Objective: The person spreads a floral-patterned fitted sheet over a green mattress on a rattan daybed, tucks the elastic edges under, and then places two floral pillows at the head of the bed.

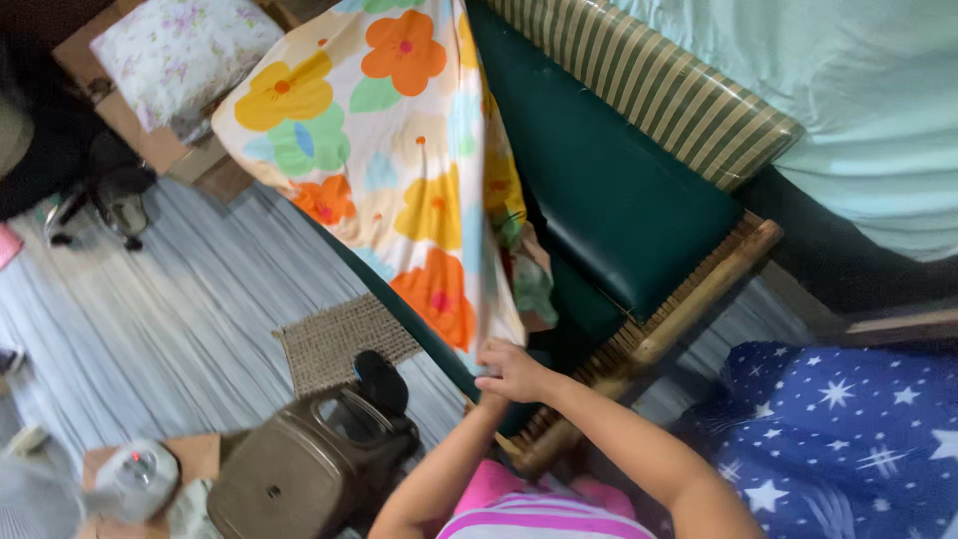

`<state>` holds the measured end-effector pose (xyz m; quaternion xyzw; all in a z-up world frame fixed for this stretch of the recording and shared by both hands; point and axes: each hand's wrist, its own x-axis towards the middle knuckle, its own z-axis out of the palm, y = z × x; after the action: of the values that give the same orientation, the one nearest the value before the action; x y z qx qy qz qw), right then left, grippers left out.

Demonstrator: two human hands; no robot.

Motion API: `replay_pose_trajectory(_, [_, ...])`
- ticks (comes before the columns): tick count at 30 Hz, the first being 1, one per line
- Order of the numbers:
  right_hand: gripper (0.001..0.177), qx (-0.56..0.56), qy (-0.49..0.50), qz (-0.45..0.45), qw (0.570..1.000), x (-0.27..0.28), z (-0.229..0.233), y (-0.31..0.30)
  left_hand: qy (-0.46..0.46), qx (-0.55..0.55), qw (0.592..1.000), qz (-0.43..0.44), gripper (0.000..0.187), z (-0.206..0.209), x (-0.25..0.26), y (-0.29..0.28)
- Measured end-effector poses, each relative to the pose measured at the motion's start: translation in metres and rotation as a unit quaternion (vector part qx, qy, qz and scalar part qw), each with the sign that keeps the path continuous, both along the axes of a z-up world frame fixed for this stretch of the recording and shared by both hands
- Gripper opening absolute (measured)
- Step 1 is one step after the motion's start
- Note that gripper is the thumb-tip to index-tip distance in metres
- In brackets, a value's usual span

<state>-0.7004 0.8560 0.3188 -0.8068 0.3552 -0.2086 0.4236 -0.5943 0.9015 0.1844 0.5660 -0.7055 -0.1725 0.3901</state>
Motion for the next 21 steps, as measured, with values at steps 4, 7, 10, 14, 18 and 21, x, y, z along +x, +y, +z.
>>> replay_pose_trajectory(4, [0.037, -0.112, -0.122, 0.019, 0.986, -0.038, 0.007, -0.008, 0.665, 0.245, 0.699, 0.094, 0.040, 0.042, -0.004, 0.019])
replay_pose_trajectory(7, [0.055, -0.084, -0.171, 0.015, 0.982, -0.059, -0.007, -0.024, 0.768, 0.215, 0.593, 0.107, 0.041, 0.103, -0.023, 0.035])
replay_pose_trajectory(10, [0.047, -0.050, -0.198, 0.013, 0.979, -0.060, -0.035, -0.030, 0.789, 0.181, 0.576, 0.115, 0.045, 0.166, -0.050, 0.059])
replay_pose_trajectory(14, [0.047, -0.092, 0.007, 0.036, 0.995, -0.043, -0.072, -0.055, 0.750, 0.143, 0.636, 0.109, 0.059, 0.211, -0.070, 0.081])
replay_pose_trajectory(18, [0.037, -0.127, 0.506, 0.133, 0.843, -0.068, -0.089, -0.091, 0.663, 0.154, 0.709, 0.185, 0.062, 0.188, -0.033, 0.109])
replay_pose_trajectory(21, [0.038, -0.056, 0.577, 0.018, 0.815, -0.170, -0.072, -0.116, 0.507, 0.148, 0.814, 0.241, 0.062, 0.145, 0.028, 0.139])
